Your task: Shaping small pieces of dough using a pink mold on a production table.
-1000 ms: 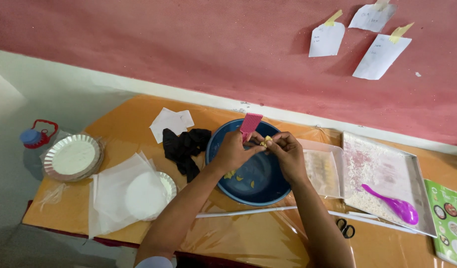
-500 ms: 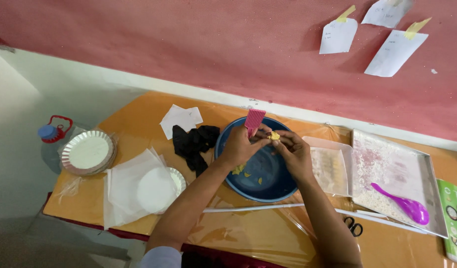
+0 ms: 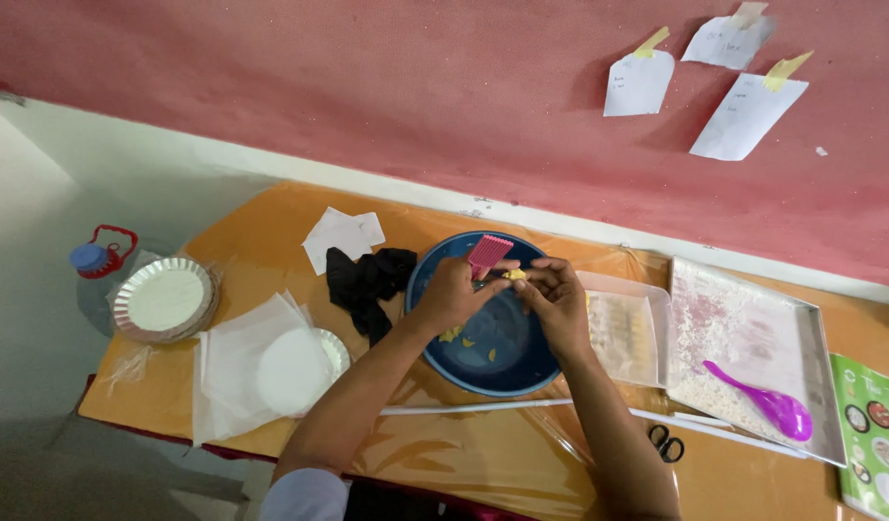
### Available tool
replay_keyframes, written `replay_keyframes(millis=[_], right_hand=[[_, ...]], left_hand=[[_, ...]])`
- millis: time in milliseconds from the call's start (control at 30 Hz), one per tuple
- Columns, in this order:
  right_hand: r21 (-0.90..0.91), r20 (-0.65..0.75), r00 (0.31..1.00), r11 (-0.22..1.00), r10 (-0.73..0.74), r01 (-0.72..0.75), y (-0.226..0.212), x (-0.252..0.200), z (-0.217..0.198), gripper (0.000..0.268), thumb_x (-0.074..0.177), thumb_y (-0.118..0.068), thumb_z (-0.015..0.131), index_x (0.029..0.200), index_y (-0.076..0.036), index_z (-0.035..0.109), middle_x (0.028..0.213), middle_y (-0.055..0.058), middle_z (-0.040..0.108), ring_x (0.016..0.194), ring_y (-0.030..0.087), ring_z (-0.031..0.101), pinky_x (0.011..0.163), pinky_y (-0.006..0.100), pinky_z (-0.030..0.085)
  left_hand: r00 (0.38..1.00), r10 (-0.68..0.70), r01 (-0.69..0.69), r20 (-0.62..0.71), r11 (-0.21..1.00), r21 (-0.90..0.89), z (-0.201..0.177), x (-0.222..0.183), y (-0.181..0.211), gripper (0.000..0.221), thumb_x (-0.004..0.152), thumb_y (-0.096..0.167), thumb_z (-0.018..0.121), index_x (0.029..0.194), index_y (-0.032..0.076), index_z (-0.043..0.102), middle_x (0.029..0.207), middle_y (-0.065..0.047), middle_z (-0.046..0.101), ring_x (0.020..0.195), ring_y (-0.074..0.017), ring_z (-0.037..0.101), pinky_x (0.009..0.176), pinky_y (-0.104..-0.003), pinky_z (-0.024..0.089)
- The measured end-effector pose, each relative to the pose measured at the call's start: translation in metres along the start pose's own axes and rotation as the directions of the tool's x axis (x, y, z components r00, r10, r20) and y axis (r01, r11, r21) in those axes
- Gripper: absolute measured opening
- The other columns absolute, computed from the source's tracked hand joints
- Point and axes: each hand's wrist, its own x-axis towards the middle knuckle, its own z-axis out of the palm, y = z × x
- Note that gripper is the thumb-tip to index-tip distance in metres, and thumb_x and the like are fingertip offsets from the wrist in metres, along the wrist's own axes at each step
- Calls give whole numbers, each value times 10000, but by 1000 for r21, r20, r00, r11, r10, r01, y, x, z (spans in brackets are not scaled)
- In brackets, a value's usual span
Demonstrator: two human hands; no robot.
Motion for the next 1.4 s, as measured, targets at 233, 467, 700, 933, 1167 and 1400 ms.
replay_keyframes(millis=[233,467,700,933,1167,1400], right_hand=[[-20,-17,999,999,32,-33,11,0,-5,226,858,32,814,1000,51,638,899,170,714,732,193,715,472,230,543],[-81,33,999,997,-1,3,-2,-1,2,233,894,11,779,1084,35,647,889,164,687,710,190,676,482,244,530],[-28,22,1000,1000,-6,7,-3,-1,2,253,938,6,731,1171,47,641,979,177,704,780,187,694,505,234,537],[48,-28,999,998,45,-44,8,3,-6,153,954,11,702,1084,62,639,920,197,687,760,240,714,474,238,525],[92,-7,998,994,66,-65,20,5,-15,121,936,30,691,1029,41,614,899,164,674,725,214,686,470,229,504],[16,5,997,997,73,-73,18,4,-14,172,847,71,780,898,29,621,895,203,714,643,190,663,456,246,493]], left_hand=[[998,-50,51,25,997,-51,2,3,-7,112,876,6,754,987,-4,747,898,-178,787,880,-319,777,664,-379,628],[999,-34,34,4,999,-18,5,2,-24,71,921,55,739,985,26,741,791,-152,768,770,-300,770,615,-339,597],[1000,-30,29,7,997,71,1,-3,-8,227,919,116,766,1121,24,720,689,-176,677,728,-357,744,583,-405,582],[999,32,-31,-16,998,55,-2,-1,1,381,858,197,836,1181,60,691,669,-96,597,736,-296,759,630,-396,619],[978,208,-205,-4,969,141,0,4,12,383,848,163,836,1185,43,699,644,-97,581,622,-274,681,577,-366,584],[959,283,-278,-6,943,182,-6,10,23,322,834,214,848,807,101,547,587,-17,492,564,-210,640,535,-286,563]])
